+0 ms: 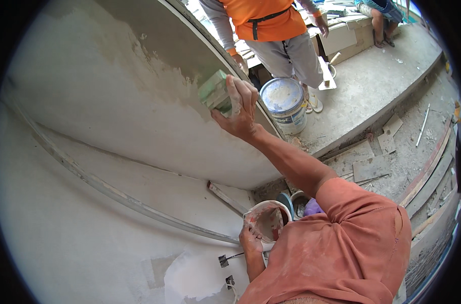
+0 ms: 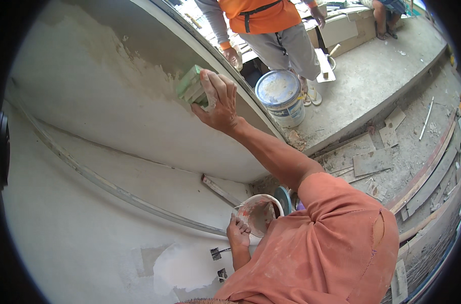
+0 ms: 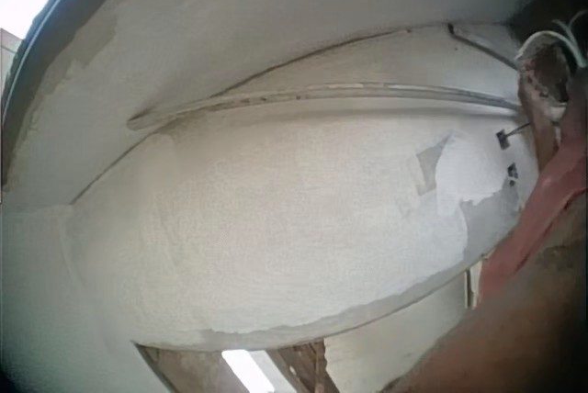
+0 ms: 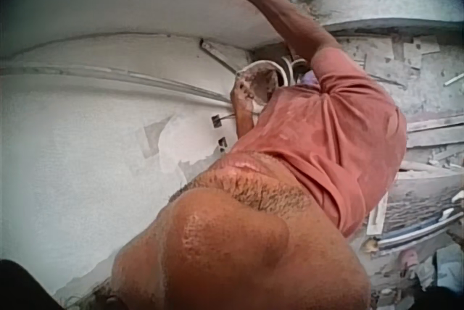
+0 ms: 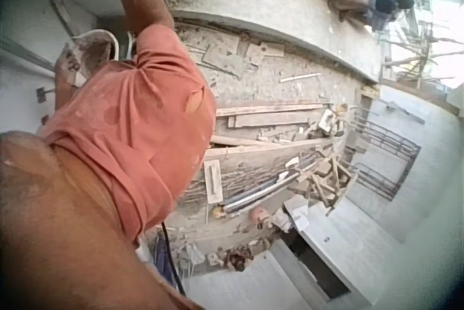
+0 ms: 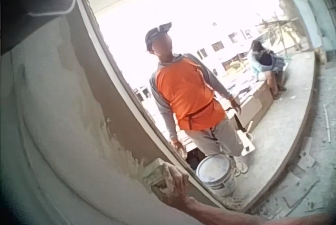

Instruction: Smoothing plaster on a wall corner using a green sanding block.

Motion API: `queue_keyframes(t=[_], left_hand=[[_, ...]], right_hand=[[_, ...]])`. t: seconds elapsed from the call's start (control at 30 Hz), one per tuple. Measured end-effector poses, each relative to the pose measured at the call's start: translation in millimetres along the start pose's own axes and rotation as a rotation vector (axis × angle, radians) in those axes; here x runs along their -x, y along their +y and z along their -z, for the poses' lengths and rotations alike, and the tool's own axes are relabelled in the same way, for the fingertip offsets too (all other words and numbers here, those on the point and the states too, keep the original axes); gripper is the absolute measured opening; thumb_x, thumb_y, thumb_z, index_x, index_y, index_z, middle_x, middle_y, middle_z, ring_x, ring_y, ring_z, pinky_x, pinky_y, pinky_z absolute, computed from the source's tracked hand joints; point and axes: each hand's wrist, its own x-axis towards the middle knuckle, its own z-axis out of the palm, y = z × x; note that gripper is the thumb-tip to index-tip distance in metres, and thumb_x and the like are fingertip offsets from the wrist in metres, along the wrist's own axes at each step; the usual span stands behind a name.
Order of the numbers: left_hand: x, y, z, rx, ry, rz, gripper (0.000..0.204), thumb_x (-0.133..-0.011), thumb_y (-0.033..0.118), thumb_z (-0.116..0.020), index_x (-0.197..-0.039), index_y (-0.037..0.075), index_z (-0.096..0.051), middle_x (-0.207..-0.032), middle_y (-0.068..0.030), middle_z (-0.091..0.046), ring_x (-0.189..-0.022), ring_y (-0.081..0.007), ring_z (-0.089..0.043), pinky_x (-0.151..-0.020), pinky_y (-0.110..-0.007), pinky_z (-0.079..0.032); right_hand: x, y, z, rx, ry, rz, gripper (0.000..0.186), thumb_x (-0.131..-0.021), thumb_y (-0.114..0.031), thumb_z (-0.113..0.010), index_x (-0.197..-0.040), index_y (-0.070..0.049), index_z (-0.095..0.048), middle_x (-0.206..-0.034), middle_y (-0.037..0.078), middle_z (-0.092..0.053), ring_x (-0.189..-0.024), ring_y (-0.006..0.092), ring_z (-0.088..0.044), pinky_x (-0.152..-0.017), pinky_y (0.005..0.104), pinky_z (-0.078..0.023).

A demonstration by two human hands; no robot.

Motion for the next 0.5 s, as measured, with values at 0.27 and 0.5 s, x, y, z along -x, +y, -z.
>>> queue_keyframes(t=[0.27,0.5], left_hand=[[3.6,-2.5,-22.6,0.033,0.082,-0.008,0.033,-0.101,0.038,-0.062,-0.083,0.014,-0.048,-0.065,0.0046,-0.033,-0.052,-0.0096,-0.03,-0.05,-0.028,-0.026],[16.6,-22.5,-28.7,0.151,0.183,-0.061,0.03,-0.101,0.037,-0.062,-0.084,0.013,-0.052,-0.066,0.0045,-0.038,-0.055,-0.0095,-0.033,-0.05,-0.027,-0.029]], right_hand=[[107.2,15.3,5.5,0.187,-0.368,0.104,0.089,-0.069,-0.025,-0.081,-0.15,-0.009,-0.049,-0.143,0.011,-0.047,-0.126,0.0301,-0.045,-0.105,0.0434,-0.036],[69.4,-6.4,75.3,-0.496,-0.402,-0.346,0.098,-0.067,-0.01,-0.081,-0.154,0.0,-0.038,-0.138,0.021,-0.047,-0.124,0.0393,-0.047,-0.107,0.0463,-0.042]])
